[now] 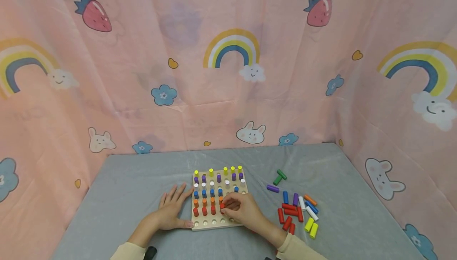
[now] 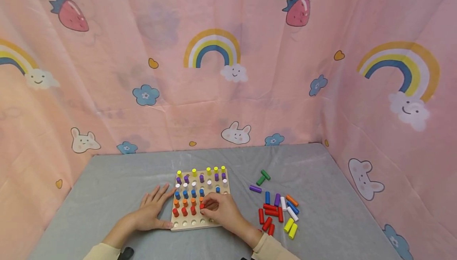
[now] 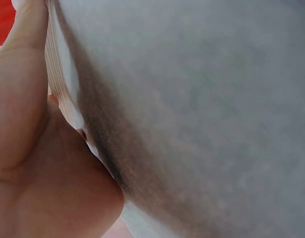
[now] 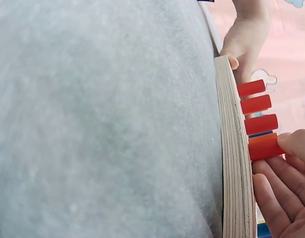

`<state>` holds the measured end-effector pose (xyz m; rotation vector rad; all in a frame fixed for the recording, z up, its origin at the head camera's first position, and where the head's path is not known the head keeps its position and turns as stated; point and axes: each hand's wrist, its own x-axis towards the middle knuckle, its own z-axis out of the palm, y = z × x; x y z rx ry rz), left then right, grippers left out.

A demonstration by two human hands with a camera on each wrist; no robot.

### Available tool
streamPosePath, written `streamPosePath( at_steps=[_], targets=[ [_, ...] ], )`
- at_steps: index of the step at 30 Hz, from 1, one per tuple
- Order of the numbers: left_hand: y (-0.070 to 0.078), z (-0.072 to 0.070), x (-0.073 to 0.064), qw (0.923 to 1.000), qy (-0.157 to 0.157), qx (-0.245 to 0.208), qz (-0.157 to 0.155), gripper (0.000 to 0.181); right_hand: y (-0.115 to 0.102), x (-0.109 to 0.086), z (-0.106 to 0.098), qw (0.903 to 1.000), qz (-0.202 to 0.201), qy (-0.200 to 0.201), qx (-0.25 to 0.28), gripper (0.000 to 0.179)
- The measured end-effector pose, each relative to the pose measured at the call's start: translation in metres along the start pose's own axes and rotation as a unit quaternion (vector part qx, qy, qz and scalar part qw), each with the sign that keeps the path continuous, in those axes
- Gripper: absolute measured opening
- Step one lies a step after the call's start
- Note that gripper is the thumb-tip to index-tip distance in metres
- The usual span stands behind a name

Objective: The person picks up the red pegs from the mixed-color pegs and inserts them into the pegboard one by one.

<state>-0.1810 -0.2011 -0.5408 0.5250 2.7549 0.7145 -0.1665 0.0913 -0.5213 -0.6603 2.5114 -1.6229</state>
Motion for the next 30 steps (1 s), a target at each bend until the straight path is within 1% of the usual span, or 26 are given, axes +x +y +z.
streamPosePath(
  at_steps=[3, 10, 12, 14, 19, 21, 24, 30],
  targets=[
    [0.002, -0.002, -0.001, 1.0, -0.003, -0.003, 0.0, 0.118, 0.0, 0.0, 0.0, 1.0, -0.001, 0.001, 0.0, 0.014],
    [0.007, -0.007, -0.005, 0.9996, -0.003, -0.022, 0.019, 0.116, 0.002, 0.0, 0.0, 1.0, -0.007, 0.003, -0.007, 0.015],
    [0.01, -0.008, -0.006, 0.9997, -0.005, -0.019, 0.018, 0.116, 0.002, 0.0, 0.0, 0.9999, -0.008, 0.003, -0.005, 0.015],
    [0.013, -0.011, -0.006, 0.9997, -0.015, -0.017, 0.006, 0.116, 0.003, 0.001, 0.0, 1.0, -0.008, 0.003, -0.002, 0.015],
    [0.003, -0.003, 0.0, 0.9999, -0.009, 0.006, -0.006, 0.118, 0.003, 0.001, 0.001, 1.0, 0.008, 0.002, 0.002, 0.015],
    [-0.002, 0.002, 0.002, 0.9999, 0.001, 0.01, -0.001, 0.12, 0.004, 0.001, 0.001, 0.9998, 0.016, 0.002, 0.008, 0.016],
    [-0.001, 0.0, 0.001, 0.9999, -0.003, 0.01, -0.001, 0.12, 0.004, 0.0, 0.002, 0.9997, 0.021, 0.003, 0.014, 0.017],
    [0.004, -0.004, -0.002, 0.9999, -0.012, -0.003, 0.007, 0.119, 0.001, -0.001, 0.0, 0.9993, 0.025, -0.002, 0.026, 0.017]
  ],
)
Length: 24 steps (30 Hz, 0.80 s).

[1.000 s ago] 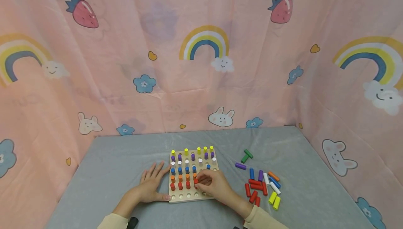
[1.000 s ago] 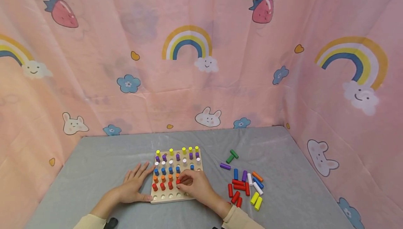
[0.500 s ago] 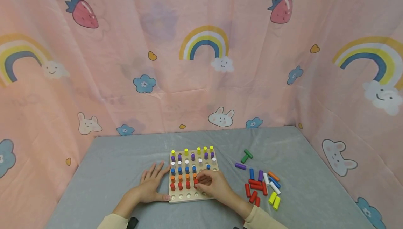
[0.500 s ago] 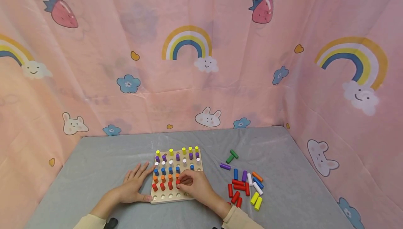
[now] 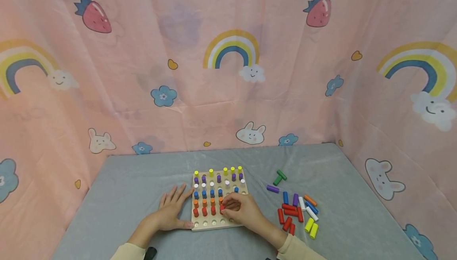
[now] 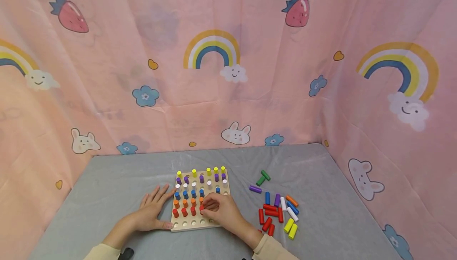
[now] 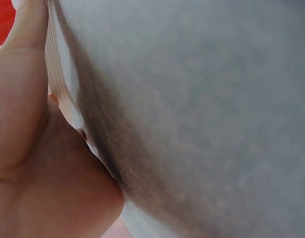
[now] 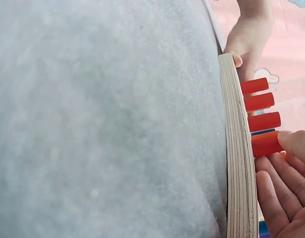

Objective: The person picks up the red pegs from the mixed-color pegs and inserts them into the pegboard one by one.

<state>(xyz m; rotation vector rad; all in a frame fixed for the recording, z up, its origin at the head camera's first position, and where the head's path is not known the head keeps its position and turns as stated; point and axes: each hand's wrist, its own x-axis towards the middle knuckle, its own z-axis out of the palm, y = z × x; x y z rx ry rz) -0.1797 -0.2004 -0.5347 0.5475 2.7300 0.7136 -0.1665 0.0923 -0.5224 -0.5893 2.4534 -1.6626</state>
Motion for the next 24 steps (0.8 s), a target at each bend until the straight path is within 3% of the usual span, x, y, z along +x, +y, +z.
streamPosePath(
  at_steps=[13, 18, 24],
  targets=[
    [-0.005, 0.005, 0.002, 0.9999, 0.011, 0.009, -0.007, 0.12, -0.002, -0.001, -0.005, 0.9997, -0.019, -0.012, 0.01, 0.021],
    [-0.005, 0.005, 0.002, 0.9999, 0.009, 0.006, -0.009, 0.119, -0.005, -0.001, -0.014, 0.9998, -0.01, -0.016, -0.007, 0.022],
    [-0.003, 0.004, 0.001, 0.9999, 0.009, 0.006, -0.008, 0.12, -0.007, -0.006, -0.029, 0.9994, -0.005, -0.029, 0.017, 0.024]
  ],
)
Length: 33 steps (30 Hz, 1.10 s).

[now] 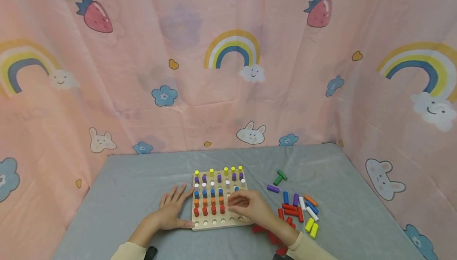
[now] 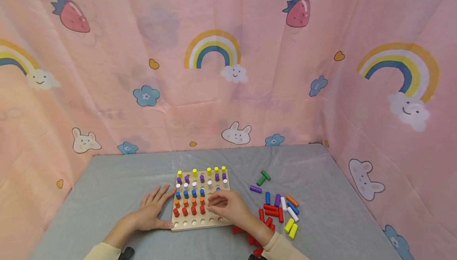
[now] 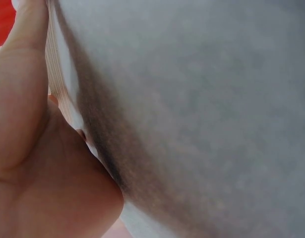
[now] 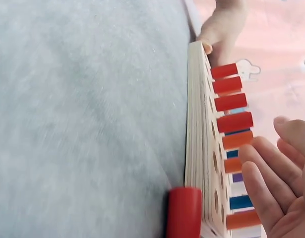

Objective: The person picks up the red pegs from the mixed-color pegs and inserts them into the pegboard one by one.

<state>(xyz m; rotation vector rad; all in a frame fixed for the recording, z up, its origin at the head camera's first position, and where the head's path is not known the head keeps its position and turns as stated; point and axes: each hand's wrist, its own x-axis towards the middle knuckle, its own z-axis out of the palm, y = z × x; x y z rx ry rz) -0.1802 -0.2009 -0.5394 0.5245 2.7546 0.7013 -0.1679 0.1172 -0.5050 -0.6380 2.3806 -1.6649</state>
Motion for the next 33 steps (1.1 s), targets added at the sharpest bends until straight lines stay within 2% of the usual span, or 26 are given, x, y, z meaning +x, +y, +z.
streamPosePath(
  at_steps=[9, 12, 18, 27, 33],
  targets=[
    [-0.001, 0.0, 0.001, 1.0, -0.002, -0.002, 0.002, 0.12, 0.001, -0.016, -0.023, 0.999, 0.04, -0.013, 0.011, 0.029],
    [0.0, 0.0, 0.001, 1.0, -0.002, 0.0, 0.001, 0.12, 0.002, -0.021, -0.032, 0.9992, 0.039, -0.009, 0.005, 0.032],
    [0.0, 0.0, 0.001, 1.0, -0.001, -0.001, 0.001, 0.12, 0.009, -0.03, -0.054, 0.9981, 0.041, 0.007, -0.045, 0.03],
    [0.003, -0.003, -0.001, 1.0, -0.006, -0.008, 0.003, 0.119, 0.022, -0.043, -0.083, 0.9908, 0.06, 0.022, -0.12, 0.03],
    [-0.002, 0.001, 0.001, 1.0, 0.002, 0.003, 0.005, 0.12, 0.03, -0.052, -0.098, 0.991, 0.048, 0.019, -0.124, 0.032]
  ],
)
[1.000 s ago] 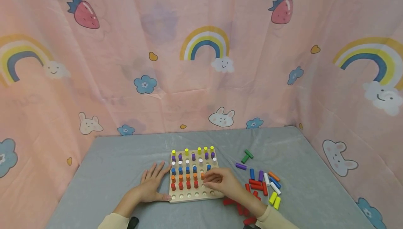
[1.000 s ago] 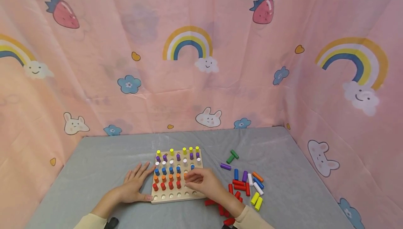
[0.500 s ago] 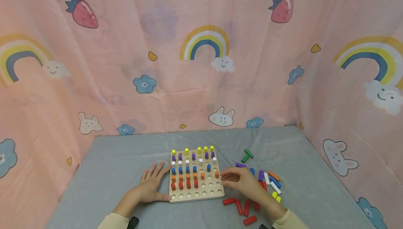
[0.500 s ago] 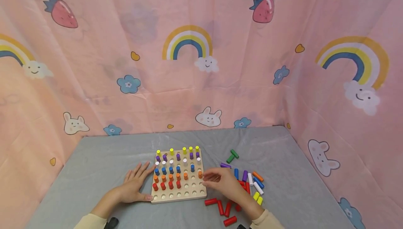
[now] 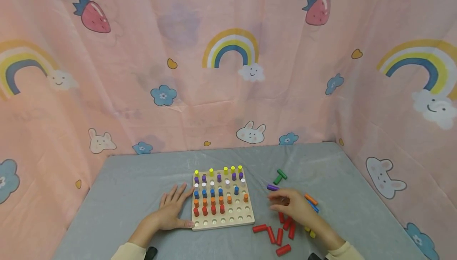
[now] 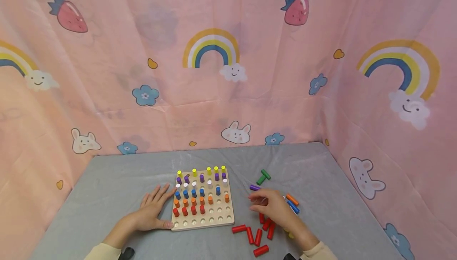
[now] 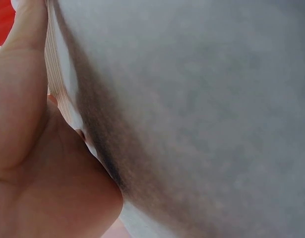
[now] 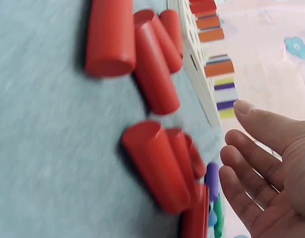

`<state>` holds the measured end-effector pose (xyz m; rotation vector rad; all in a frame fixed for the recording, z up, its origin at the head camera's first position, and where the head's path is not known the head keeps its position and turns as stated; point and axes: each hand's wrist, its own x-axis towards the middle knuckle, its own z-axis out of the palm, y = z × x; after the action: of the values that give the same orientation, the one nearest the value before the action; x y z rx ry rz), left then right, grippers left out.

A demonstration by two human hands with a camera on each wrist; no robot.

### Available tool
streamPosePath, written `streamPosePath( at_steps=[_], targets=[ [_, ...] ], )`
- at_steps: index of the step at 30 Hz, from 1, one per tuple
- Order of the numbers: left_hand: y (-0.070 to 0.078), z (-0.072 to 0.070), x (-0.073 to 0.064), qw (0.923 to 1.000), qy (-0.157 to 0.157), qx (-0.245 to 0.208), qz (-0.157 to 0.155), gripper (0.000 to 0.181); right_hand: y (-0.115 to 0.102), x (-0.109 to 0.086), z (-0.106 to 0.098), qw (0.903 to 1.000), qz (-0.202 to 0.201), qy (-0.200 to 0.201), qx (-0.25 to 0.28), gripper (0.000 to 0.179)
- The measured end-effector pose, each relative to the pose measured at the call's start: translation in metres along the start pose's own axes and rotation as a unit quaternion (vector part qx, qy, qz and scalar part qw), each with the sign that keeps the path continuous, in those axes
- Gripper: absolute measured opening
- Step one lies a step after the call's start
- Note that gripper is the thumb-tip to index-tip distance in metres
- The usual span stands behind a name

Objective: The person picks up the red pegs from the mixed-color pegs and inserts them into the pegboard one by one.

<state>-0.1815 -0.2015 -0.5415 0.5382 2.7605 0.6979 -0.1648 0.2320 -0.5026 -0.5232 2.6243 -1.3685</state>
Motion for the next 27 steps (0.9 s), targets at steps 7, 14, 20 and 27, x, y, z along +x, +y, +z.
streamPosePath(
  at_steps=[7, 14, 20, 27],
  targets=[
    [0.0, 0.0, -0.001, 1.0, 0.001, 0.002, -0.001, 0.119, 0.011, -0.006, -0.013, 0.9985, 0.001, 0.032, -0.044, 0.033],
    [-0.001, 0.002, 0.0, 1.0, 0.001, 0.001, -0.002, 0.119, 0.022, -0.012, -0.026, 0.9945, 0.015, 0.046, -0.093, 0.025],
    [0.006, -0.005, -0.004, 0.9999, -0.007, -0.01, 0.007, 0.118, 0.025, -0.016, -0.029, 0.9915, 0.027, 0.05, -0.117, 0.017],
    [0.017, -0.015, -0.007, 0.9998, -0.016, -0.013, -0.002, 0.114, 0.026, -0.018, -0.025, 0.9916, 0.022, 0.062, -0.111, 0.015]
  ],
)
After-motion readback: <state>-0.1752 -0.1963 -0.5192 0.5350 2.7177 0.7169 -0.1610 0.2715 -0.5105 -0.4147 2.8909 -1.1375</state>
